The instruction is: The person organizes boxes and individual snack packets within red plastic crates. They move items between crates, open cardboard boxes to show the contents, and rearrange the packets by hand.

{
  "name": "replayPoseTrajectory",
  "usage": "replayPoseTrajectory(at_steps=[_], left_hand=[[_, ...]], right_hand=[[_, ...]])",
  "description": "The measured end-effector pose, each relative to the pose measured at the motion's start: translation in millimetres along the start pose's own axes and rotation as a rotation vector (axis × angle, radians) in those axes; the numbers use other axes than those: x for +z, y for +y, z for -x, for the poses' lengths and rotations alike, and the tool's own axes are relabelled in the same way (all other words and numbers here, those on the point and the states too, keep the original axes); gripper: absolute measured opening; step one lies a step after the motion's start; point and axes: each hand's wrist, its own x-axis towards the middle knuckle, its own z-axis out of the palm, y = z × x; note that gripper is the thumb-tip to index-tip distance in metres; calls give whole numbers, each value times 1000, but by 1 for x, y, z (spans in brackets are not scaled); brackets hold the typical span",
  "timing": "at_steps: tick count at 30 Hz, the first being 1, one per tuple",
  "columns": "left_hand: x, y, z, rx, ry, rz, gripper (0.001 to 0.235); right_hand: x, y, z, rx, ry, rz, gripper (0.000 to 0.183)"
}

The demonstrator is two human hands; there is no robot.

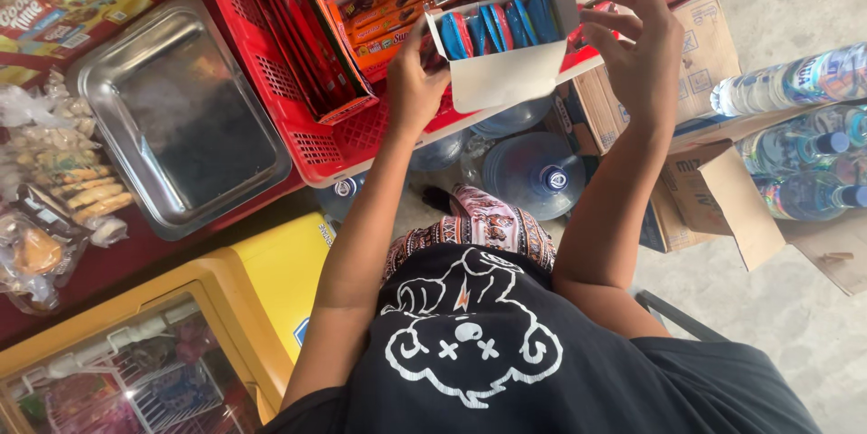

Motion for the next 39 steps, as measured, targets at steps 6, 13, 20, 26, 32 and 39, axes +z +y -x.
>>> replayPoseTrajectory(at_steps=[6, 13, 20, 26, 32, 39], left_hand=[[6, -7, 8, 105, 135, 15, 67], [-6, -16, -10, -97, 15, -200, 77], [-25, -32, 7, 90, 28, -363, 88], [-73, -28, 27, 223, 259, -406, 58], [-109, 1, 62, 263, 522, -450, 43], [-121, 40, 104, 180, 752, -531, 38]], right_hand=[[4, 8, -6, -44, -20, -76, 51], [20, 3, -12, -90, -87, 16, 48], [33, -17, -10, -28, -84, 334, 55], [49, -17, -17, -527, -32, 701, 93], [71, -29, -17, -481, -59, 545, 82], [135, -69, -15, -591, -150, 338, 59]])
